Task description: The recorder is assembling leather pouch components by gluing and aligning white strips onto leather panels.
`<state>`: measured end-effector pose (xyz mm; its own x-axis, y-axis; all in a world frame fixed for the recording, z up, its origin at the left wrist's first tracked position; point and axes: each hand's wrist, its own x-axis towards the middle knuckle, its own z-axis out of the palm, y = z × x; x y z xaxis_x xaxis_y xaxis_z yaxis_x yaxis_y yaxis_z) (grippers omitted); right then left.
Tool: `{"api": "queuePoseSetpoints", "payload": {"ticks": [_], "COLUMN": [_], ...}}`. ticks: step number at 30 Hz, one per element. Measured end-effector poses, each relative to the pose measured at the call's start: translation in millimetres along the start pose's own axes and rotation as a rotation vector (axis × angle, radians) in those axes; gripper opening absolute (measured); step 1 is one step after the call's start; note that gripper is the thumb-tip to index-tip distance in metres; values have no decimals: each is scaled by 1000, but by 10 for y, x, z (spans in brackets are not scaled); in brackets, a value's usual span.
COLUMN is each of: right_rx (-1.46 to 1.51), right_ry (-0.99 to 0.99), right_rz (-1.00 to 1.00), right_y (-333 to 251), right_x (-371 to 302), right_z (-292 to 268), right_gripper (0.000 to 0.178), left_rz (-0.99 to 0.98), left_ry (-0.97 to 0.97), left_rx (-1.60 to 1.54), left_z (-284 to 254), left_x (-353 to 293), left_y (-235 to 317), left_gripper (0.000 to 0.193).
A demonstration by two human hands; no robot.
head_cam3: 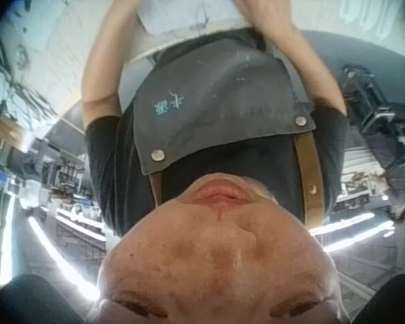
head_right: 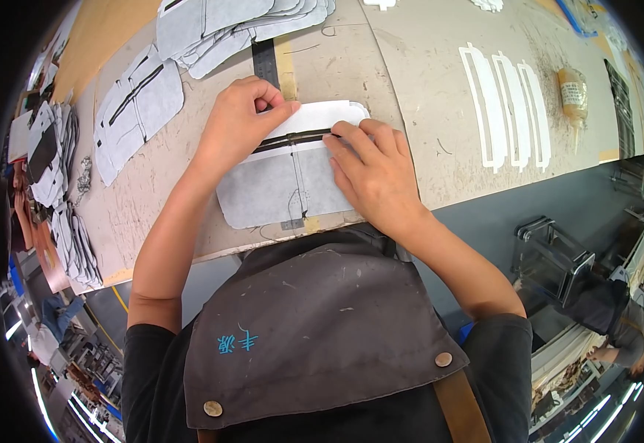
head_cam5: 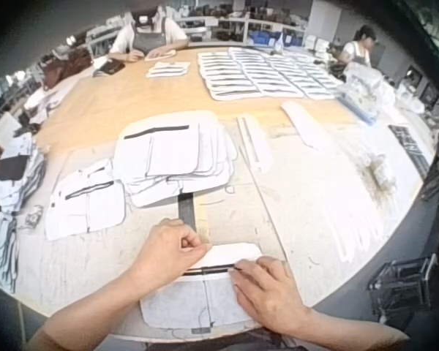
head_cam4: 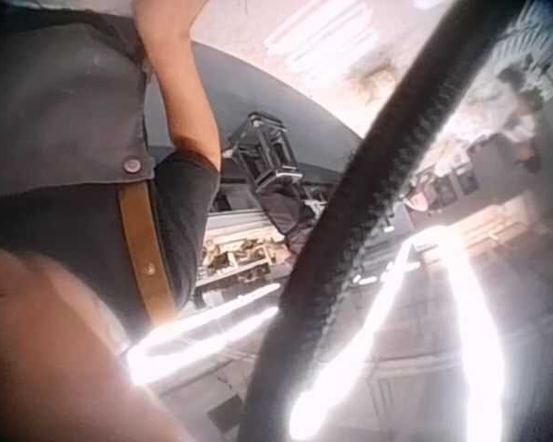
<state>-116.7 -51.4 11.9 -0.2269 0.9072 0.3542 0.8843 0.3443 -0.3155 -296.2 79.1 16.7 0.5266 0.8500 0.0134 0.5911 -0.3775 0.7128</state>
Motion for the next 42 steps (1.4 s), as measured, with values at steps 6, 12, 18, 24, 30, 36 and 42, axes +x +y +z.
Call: {"api": "queuePoseSetpoints", "payload": {"ticks": [6, 12, 18, 24, 30, 36, 42], "right_rx": [-27, -9, 7, 123, 115, 121, 133], "right_ry": [4, -12, -53, -38, -23, -42, -39], "right_rz": [-13, 7, -26, -26, -65, -54, -62], "right_y": [-17, -23, -41, -68, -62, -69, -64], "right_x": [4, 35, 137, 228, 204, 215, 220], "right_z": [-6, -37, -46, 20, 70, 66, 68], "right_gripper": [31, 32, 33, 31, 30, 30, 31], "left_rz": [-6, 28, 38, 27, 37, 84, 124], "left_ry": [9, 29, 28, -16, -41, -6, 28], "left_rx": [31, 77, 91, 48, -7, -4, -7], "left_z": [6, 28, 26, -17, -47, -22, 8], "left_x": [-4, 8, 2, -11, -9, -13, -26], "left_y": [12, 6, 5, 30, -16, -58, -85], "left_gripper": [28, 27, 26, 23, 18, 15, 13]}}
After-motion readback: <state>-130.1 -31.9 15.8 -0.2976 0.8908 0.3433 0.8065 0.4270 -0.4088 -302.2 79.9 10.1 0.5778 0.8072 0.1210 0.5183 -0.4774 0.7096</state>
